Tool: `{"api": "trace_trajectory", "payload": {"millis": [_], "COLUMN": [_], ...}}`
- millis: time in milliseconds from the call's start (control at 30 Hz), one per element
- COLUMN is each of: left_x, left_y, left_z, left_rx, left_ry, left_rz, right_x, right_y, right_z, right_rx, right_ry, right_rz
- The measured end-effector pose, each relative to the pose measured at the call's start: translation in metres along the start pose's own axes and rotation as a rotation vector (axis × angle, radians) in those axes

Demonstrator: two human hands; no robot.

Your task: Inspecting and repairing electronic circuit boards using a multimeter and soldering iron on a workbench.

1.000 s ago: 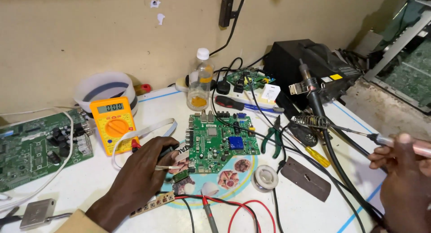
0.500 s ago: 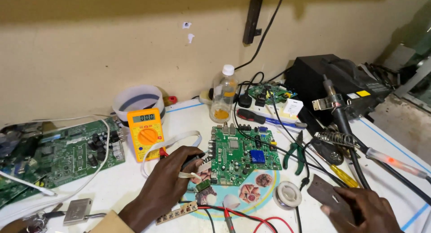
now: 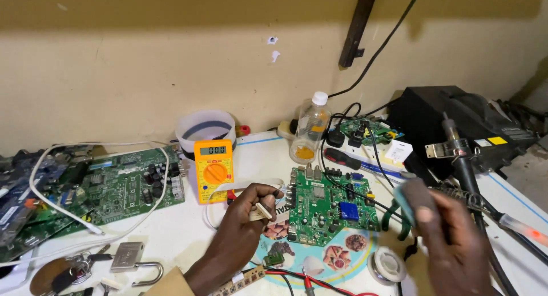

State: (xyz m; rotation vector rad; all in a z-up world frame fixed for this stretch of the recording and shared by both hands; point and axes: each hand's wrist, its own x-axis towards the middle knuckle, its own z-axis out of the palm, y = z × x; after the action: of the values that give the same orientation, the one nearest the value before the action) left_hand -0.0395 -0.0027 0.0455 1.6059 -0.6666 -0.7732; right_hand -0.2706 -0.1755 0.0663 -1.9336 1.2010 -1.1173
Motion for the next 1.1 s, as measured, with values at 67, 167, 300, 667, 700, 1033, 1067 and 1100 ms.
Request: {"api": "trace_trajectory", "payload": {"millis": [67, 167, 300, 667, 700, 1033, 1067, 1100], "left_x": [0.003, 0.007, 0.01, 0.037, 0.031, 0.029, 0.032, 0.032], "left_y": [-0.004, -0.012, -0.016, -0.041, -0.036, -0.033, -0.034, -0.032], "left_z": [0.001, 0.001, 0.001, -0.005, -0.003, 0.003, 0.007, 0.006], "left_rx": [-0.051, -0.187, -0.199, -0.21, -0.209, -0.531, -0.544, -0.54], "left_ry": [-0.009, -0.045, -0.032, -0.004, -0.012, -0.079, -0.072, -0.089], "left_rz": [-0.009, 0.005, -0.033, 0.182, 0.182, 0.022, 0.039, 0.041], "right_x": [0.005, 0.016, 0.015, 0.025, 0.025, 0.033, 0.024, 0.029], "right_y": [-0.029, -0.048, -0.067, -0.06, -0.052, -0.043, -0.043, -0.037], "right_z": [0.023, 0.07, 0.117, 0.116, 0.127, 0.123, 0.128, 0.134], "right_rx": [0.045, -0.06, 0.055, 0.177, 0.173, 0.166, 0.219, 0.21], "right_ry": [-0.255, -0.426, -0.567, -0.504, -0.499, -0.39, -0.418, -0.405], "right_rz": [-0.151, -0.468, -0.707, -0.85, -0.846, -0.833, -0.964, -0.959]}}
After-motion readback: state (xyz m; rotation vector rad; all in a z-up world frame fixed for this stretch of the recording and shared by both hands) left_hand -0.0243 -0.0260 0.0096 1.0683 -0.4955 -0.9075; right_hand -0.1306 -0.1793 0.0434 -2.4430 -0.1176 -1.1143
